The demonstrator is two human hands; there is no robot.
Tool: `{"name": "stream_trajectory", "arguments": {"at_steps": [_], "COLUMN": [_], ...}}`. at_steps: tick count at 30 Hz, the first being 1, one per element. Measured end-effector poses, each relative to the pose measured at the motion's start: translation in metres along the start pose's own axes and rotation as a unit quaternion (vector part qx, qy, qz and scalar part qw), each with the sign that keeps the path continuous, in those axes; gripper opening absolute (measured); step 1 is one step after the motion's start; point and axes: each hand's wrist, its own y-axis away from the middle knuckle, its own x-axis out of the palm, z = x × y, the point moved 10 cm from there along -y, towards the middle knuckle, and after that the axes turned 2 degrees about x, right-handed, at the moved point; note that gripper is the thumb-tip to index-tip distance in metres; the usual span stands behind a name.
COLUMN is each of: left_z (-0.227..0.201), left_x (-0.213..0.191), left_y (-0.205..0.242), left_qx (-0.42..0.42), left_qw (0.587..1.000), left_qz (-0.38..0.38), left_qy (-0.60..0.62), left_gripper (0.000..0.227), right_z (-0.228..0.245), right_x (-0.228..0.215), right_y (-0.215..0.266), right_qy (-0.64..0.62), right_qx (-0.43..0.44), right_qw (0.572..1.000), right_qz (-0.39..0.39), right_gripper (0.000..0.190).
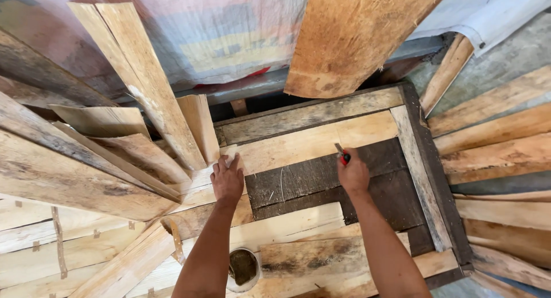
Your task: A person uses a utility knife to shave or trim layers of bark/wood from thin planks on a workbench.
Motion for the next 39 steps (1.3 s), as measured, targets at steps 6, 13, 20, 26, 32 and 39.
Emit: {"name": "stream_trajectory", "arguments": {"at_steps": [6,13,20,26,32,39], "left_z": [0.003,0.013,0.023,0.026,0.024,0.025], "left_x": [-0.001,0.002,0.003,0.013,0.001,0.004], "left_y": [0.001,-0.002,-0.008,-0.009,-0.004,-0.005], "left_qx": [0.008,0.032,0.057,0.06,0.043,0.044], "left_qw": [1.0,0.999,0.996,0.997,0.996,0.997], "left_qz": [-0.016,-0.04,-0.061,-0.043,-0.054,-0.043], "left_qy": [0.015,0.017,0.032,0.035,0.049,0.045], "left_gripper": [0.055,0.054,0.043,0.042,0.045,0.046], "right_z": [0.003,0.049,0.134,0.174,0.201,0.219], "right_x": [0.08,0.151,0.152,0.161,0.163,0.169], "right_y": [0.022,0.083,0.125,0.133,0.143,0.144], "right_qy": [-0.169,-0.383,-0.246,-0.145,-0.158,-0.102], "right_qx": [-0.073,0.047,-0.056,-0.189,-0.244,-0.235], "right_qw": [0.978,0.877,0.928,0.955,0.945,0.952], "right_qz": [0.098,0.286,0.276,0.175,0.15,0.164], "right_gripper": [0.042,0.027,0.045,0.066,0.071,0.072]}}
